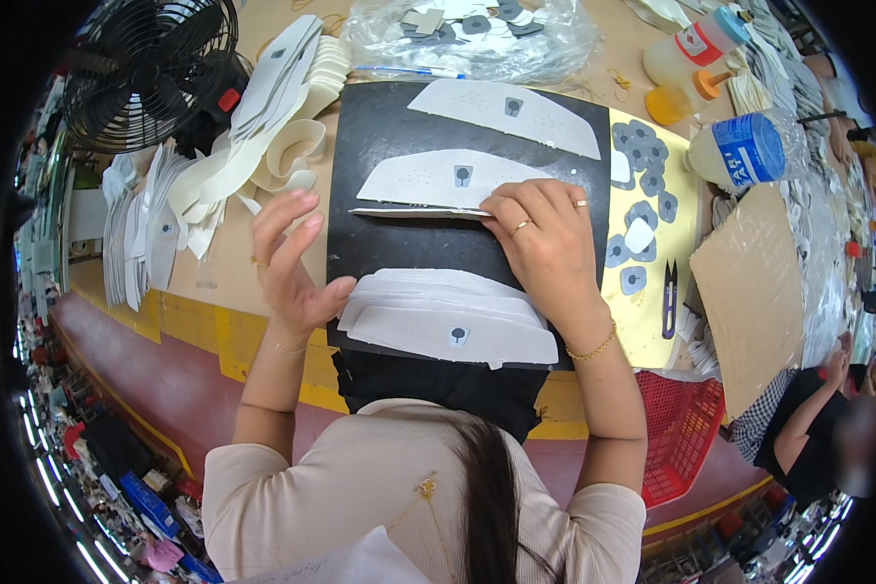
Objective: The person assembles white fabric pieces by applying adhesive and attaching small gray circular components. They handle the pieces one at a time, aligning and pressing them together, then stack the completed units on the table.
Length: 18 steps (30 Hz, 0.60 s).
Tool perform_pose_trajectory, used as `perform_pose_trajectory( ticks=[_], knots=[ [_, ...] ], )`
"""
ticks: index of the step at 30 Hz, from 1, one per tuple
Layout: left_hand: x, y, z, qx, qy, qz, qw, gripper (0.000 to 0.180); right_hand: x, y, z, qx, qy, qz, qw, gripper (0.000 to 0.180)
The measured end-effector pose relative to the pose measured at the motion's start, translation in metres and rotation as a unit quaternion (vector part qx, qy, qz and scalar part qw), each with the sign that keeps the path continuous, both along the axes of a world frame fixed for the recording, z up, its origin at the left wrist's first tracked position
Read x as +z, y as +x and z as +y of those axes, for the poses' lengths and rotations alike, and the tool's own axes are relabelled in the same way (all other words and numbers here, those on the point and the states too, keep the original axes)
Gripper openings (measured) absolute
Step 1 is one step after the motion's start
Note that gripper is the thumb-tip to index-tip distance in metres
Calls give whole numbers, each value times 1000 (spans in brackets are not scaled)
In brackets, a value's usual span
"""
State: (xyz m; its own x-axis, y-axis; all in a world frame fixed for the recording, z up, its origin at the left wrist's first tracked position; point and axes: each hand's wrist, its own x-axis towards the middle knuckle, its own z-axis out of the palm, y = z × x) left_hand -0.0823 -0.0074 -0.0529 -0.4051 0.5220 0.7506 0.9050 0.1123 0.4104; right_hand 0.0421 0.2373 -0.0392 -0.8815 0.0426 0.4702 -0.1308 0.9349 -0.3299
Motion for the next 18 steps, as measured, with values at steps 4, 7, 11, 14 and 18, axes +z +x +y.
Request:
perform_pose_trajectory(
  ticks=[4, 7, 11, 14, 18],
  knots=[
    [-13, -7, 4, 5, 19, -19, 1000, 50, -4, -1, 1, -5, 6, 10, 1000, 25],
    [-19, -10, 7, 1, 35, -30, 999, 47, -6, -1, 1, -4, 4, 11, 1000, 25],
    [-26, -11, 10, 0, 34, -38, 999, 45, -7, -2, 2, -3, 1, 7, 1000, 24],
    [-27, -11, 12, -2, 25, -42, 999, 43, -6, -3, 1, -11, -9, -13, 1000, 23],
    [-31, -14, 12, -3, 32, -62, 998, 40, 6, -12, 0, -13, -15, -67, 998, 20]
  ],
)
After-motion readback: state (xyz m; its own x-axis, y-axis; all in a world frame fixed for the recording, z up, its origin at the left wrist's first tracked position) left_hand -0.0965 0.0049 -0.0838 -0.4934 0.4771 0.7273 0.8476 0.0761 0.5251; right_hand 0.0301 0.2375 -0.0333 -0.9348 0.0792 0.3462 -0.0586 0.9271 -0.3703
